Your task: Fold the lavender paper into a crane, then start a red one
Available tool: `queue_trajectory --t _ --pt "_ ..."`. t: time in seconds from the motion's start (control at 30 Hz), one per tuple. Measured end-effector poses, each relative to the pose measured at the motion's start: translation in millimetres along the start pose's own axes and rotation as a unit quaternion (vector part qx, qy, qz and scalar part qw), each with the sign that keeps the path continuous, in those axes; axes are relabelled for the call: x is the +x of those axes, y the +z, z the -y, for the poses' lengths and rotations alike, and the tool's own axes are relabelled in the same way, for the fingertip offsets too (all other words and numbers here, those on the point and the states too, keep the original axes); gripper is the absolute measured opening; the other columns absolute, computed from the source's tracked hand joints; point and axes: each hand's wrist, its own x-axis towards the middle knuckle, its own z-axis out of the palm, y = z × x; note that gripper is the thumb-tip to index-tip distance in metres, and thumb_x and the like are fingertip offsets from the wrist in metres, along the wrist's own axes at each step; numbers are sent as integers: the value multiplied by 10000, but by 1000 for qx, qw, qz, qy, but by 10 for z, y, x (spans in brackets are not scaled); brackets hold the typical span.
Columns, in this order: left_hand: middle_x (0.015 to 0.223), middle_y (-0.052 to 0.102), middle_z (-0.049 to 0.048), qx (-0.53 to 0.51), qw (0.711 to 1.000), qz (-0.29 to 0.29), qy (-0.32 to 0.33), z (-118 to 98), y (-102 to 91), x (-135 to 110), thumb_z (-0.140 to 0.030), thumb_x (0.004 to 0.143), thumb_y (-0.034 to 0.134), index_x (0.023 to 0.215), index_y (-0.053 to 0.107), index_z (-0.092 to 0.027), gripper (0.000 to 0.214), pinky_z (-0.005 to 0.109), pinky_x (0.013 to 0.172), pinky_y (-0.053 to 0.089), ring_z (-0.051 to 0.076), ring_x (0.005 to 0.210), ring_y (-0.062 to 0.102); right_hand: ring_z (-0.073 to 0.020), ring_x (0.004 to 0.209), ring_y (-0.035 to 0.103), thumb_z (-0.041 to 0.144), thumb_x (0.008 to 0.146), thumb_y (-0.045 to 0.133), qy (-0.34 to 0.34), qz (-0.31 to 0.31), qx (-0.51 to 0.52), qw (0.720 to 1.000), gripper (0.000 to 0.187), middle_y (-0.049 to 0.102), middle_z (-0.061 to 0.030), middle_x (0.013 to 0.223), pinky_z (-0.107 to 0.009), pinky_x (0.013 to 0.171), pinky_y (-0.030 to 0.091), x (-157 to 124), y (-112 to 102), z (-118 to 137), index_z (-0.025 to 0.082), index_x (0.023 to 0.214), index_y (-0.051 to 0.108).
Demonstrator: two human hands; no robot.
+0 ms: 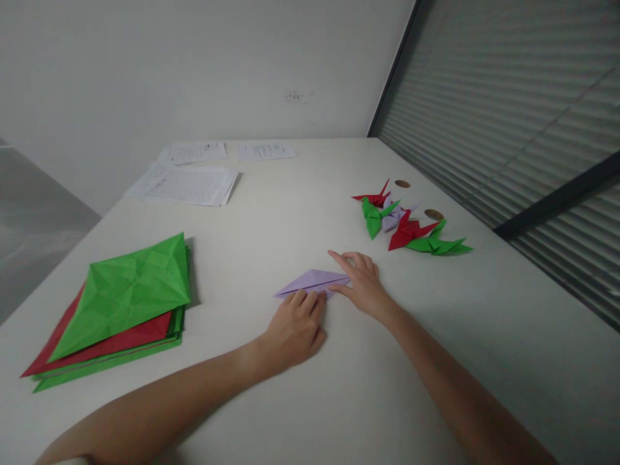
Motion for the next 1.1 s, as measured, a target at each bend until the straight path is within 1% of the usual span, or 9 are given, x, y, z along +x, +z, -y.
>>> queue_trajectory --t 0.1,0.2,0.3,0.4,0.57,0.7,0.9,1.0,1.1 --pt "1114 584 155 1 1000 -4 -2 15 6 1 -278 855 495 1307 496 -84 492 428 871 475 293 984 535 -310 1146 495 336 803 713 -13 22 39 999 562 572 -105 1240 -503 973 406 20 -38 -49 296 1338 548" --pt "1194 583 168 -11 999 -29 10 44 7 7 -406 908 486 1257 546 -92 473 447 981 438 307 1108 534 -264 1210 491 223 869 599 -101 20 121 987 365 608 -74 1260 -485 1043 384 41 -67 -58 274 1228 636" --pt "1291 575 173 -11 998 -58 14 91 -14 21 -575 925 437 1244 566 -99 587 501 1128 299 323 1253 481 -229 1242 486 113 882 484 -159 21 174 972 373 671 -53 1202 -451 1053 402 50 -67 -33 248 1176 668" --pt "1275 614 154 2 998 -62 -17 150 -74 48 -620 916 430 1214 597 -122 604 557 1159 216 325 1278 478 -233 1175 520 68 847 481 -177 44 161 970 389 710 -59 1107 -441 1001 437 41 -51 14 232 1123 701" --pt "1228 662 106 -15 998 -39 -52 288 -165 111 -471 979 419 1096 638 -170 390 596 1128 236 285 1234 541 -224 1010 530 82 832 552 -170 68 112 977 335 700 -53 988 -412 900 438 -1 -79 137 256 1054 732" --pt "1154 697 71 -52 998 -28 -20 454 -147 158 -289 1012 389 1062 619 -193 255 617 1162 100 221 1189 585 -270 1080 484 111 801 620 -182 62 76 978 247 676 -57 935 -460 934 370 -23 -110 212 246 964 748" --pt "1276 634 82 -81 995 -14 47 640 -92 196 -229 1003 382 1043 625 -197 249 505 1106 335 228 1241 542 -233 1005 535 91 773 617 -198 85 126 968 273 632 -78 976 -418 933 414 -30 -61 192 195 998 730" --pt "1375 561 111 -86 993 -17 74 667 -78 204 -231 1004 363 1118 590 -174 261 509 1103 352 243 1344 443 -247 1022 526 98 760 622 -196 91 128 968 259 622 -82 980 -437 950 415 -42 -48 191 189 978 727" --pt "1368 566 110 -85 993 -16 80 668 -82 212 -247 1002 372 1135 569 -175 249 518 1112 341 236 1313 471 -245 1006 524 78 748 606 -195 83 128 969 260 623 -75 961 -436 929 428 -52 -37 205 195 946 727"
